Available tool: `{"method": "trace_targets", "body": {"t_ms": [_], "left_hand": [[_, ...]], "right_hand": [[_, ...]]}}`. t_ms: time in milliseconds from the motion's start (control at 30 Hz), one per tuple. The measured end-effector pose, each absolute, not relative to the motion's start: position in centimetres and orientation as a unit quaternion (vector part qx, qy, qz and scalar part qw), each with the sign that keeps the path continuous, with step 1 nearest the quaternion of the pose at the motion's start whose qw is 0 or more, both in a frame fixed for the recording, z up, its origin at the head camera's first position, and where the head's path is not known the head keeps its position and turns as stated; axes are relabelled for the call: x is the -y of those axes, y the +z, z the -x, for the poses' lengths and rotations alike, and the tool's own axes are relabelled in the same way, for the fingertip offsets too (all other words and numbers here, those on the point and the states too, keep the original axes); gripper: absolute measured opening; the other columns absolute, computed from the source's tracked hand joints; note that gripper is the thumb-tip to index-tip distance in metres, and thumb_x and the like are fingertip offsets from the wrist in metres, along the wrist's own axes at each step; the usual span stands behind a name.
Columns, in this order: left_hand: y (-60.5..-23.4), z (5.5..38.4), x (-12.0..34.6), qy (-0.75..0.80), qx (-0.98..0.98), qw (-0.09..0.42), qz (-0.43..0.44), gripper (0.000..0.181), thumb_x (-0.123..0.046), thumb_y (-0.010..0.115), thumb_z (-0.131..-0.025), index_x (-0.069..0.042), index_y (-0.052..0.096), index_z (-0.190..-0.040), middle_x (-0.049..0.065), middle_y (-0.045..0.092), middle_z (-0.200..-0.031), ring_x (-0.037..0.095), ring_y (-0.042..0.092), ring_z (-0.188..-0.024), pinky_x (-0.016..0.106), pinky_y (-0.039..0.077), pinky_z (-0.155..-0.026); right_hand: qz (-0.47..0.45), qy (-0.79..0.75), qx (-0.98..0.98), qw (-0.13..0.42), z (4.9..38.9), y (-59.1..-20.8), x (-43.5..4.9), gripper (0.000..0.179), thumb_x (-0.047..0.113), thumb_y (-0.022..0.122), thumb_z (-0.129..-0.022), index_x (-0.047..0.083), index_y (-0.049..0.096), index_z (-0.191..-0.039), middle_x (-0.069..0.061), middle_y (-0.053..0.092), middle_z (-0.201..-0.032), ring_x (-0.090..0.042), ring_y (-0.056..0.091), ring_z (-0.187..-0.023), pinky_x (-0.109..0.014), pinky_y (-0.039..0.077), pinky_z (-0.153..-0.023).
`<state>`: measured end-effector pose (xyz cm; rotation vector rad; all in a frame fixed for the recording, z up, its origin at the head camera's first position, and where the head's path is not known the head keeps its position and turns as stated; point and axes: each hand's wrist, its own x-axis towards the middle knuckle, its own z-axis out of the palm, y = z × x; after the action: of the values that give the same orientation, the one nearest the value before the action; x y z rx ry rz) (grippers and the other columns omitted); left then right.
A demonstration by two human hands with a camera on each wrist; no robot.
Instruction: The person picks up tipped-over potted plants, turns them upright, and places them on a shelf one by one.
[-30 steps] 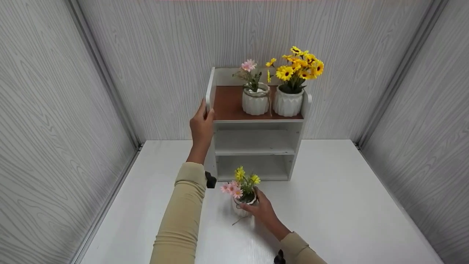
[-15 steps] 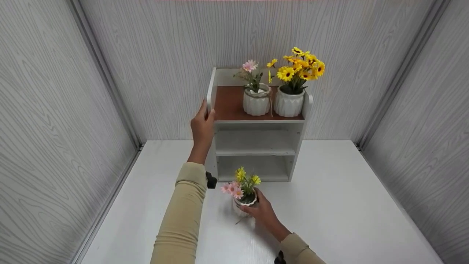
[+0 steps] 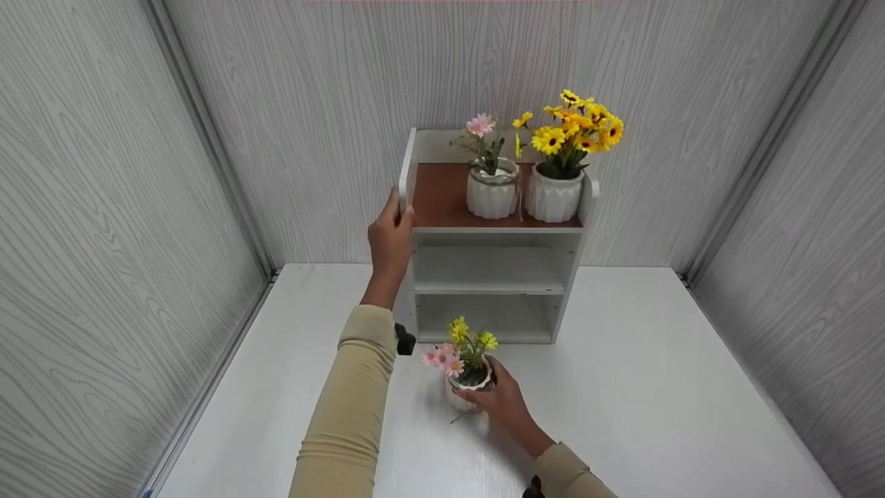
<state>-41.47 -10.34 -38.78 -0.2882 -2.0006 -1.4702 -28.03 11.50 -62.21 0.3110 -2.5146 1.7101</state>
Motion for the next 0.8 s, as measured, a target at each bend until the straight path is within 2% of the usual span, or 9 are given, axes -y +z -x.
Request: {"method": "trace_targets", "body": {"t_ms": [433,800], "left_hand": [[-38.9,41.6,10.3,-0.557,0.76,0.314,0.113,0.054,-0.02,0.054,-0.106,-0.01,0.038,-0.156,0.012,0.051,-0.151,0.018,0.054,-0.134,0.037,0.05,-0.103],[-38.6,41.3,10.3,-0.55,0.77,0.307,0.104,0.054,-0.02,0.052,-0.107,-0.012,0.035,-0.157,0.011,0.048,-0.154,0.019,0.05,-0.138,0.036,0.047,-0.107]], "right_hand": [[-0.076,0.578,0.809,0.079,27.5,-59.6,-12.0,0.093,0.041,0.088,-0.077,0.004,0.043,-0.149,-0.019,0.05,-0.147,-0.038,0.049,-0.136,-0.054,0.047,-0.105],[-0.078,0.604,0.791,0.052,27.1,-57.0,-11.9,0.089,0.041,0.086,-0.079,0.007,0.044,-0.15,-0.019,0.046,-0.15,-0.039,0.045,-0.14,-0.053,0.045,-0.107]]}}
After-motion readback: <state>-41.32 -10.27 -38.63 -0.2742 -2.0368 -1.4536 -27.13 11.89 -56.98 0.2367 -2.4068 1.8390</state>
